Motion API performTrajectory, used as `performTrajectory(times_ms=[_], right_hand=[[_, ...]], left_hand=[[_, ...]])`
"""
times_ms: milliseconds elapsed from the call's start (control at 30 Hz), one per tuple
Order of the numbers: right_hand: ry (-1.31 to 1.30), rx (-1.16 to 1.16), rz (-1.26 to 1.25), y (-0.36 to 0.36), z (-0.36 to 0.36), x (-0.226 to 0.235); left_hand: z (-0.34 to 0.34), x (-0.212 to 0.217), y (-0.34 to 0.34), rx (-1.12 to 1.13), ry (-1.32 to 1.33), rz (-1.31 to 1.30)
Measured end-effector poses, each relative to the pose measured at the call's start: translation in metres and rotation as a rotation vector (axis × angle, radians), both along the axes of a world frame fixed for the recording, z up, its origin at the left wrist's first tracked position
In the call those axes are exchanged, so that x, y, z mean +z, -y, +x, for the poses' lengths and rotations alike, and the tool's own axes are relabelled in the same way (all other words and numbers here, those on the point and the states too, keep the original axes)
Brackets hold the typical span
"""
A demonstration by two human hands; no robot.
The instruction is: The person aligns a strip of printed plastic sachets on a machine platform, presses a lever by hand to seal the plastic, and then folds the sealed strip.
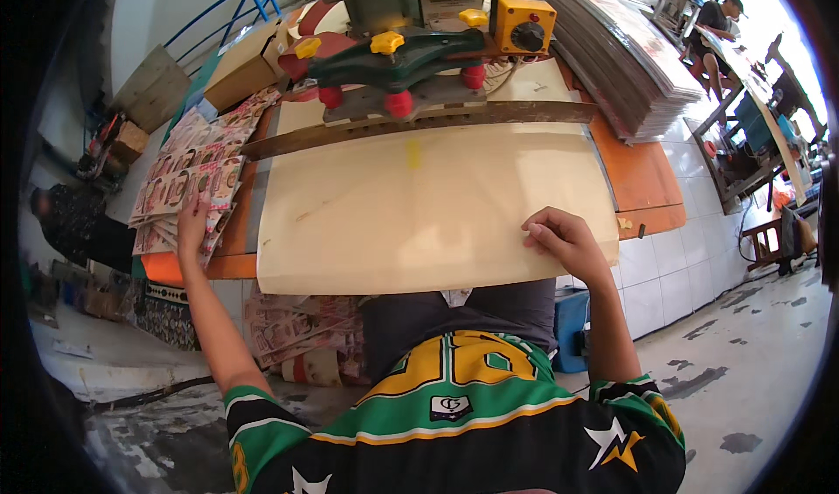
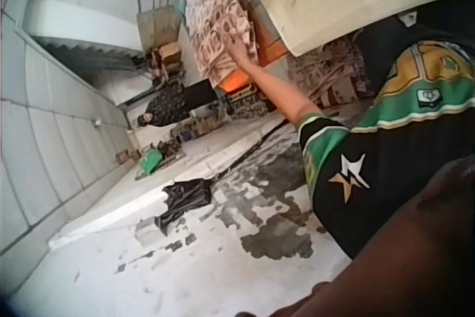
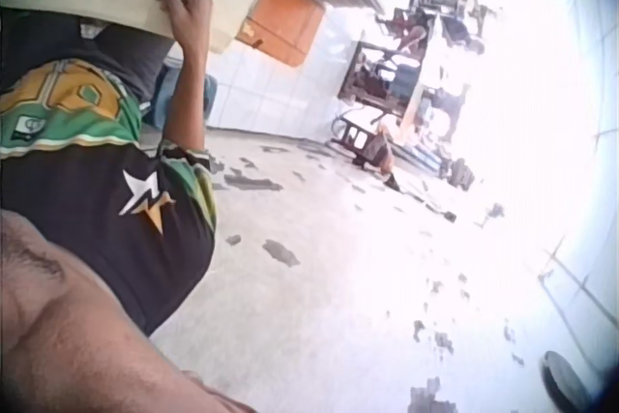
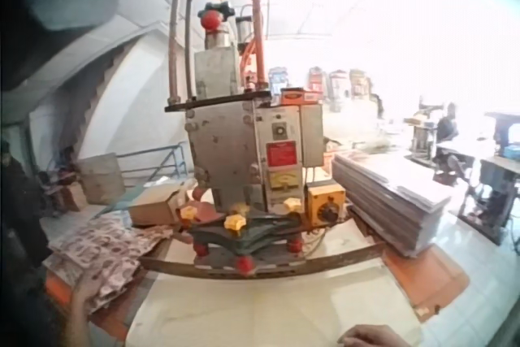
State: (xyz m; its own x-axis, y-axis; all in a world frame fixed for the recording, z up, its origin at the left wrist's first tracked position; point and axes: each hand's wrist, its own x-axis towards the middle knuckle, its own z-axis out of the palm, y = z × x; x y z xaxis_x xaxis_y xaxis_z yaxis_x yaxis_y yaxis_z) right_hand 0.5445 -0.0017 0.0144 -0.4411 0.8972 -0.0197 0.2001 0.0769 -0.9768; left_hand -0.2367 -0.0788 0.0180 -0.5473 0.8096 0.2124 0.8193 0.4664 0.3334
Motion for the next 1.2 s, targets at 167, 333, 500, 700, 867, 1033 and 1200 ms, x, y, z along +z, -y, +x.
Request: performTrajectory(times_ms=[167, 333, 500, 700, 867, 1033, 1200], right_hand=[[0.192, 0.023, 0.096, -0.014, 0.011, 0.041], [0.369, -0.442, 0.869, -0.063, 0.057, 0.08], [0.618, -0.789, 1.184, -0.135, 0.119, 0.121], [0.914, -0.838, 1.046, -0.199, 0.169, 0.111], [1.072, -0.819, 1.007, -0.186, 0.148, 0.121], [1.153, -0.859, 1.056, -0.184, 0.14, 0.125], [1.167, -0.858, 1.072, -0.179, 0.138, 0.127]], left_hand=[[-0.025, -0.003, 0.003, -0.029, 0.051, -0.023], [-0.019, -0.004, -0.02, 0.035, 0.087, -0.096], [-0.037, -0.011, -0.01, -0.03, 0.051, -0.038], [-0.062, -0.027, -0.001, -0.063, 0.025, 0.003], [-0.058, -0.032, 0.0, -0.013, 0.018, -0.038], [-0.053, -0.025, -0.001, 0.004, -0.003, -0.039], [-0.034, -0.021, -0.003, 0.064, -0.001, -0.072]])
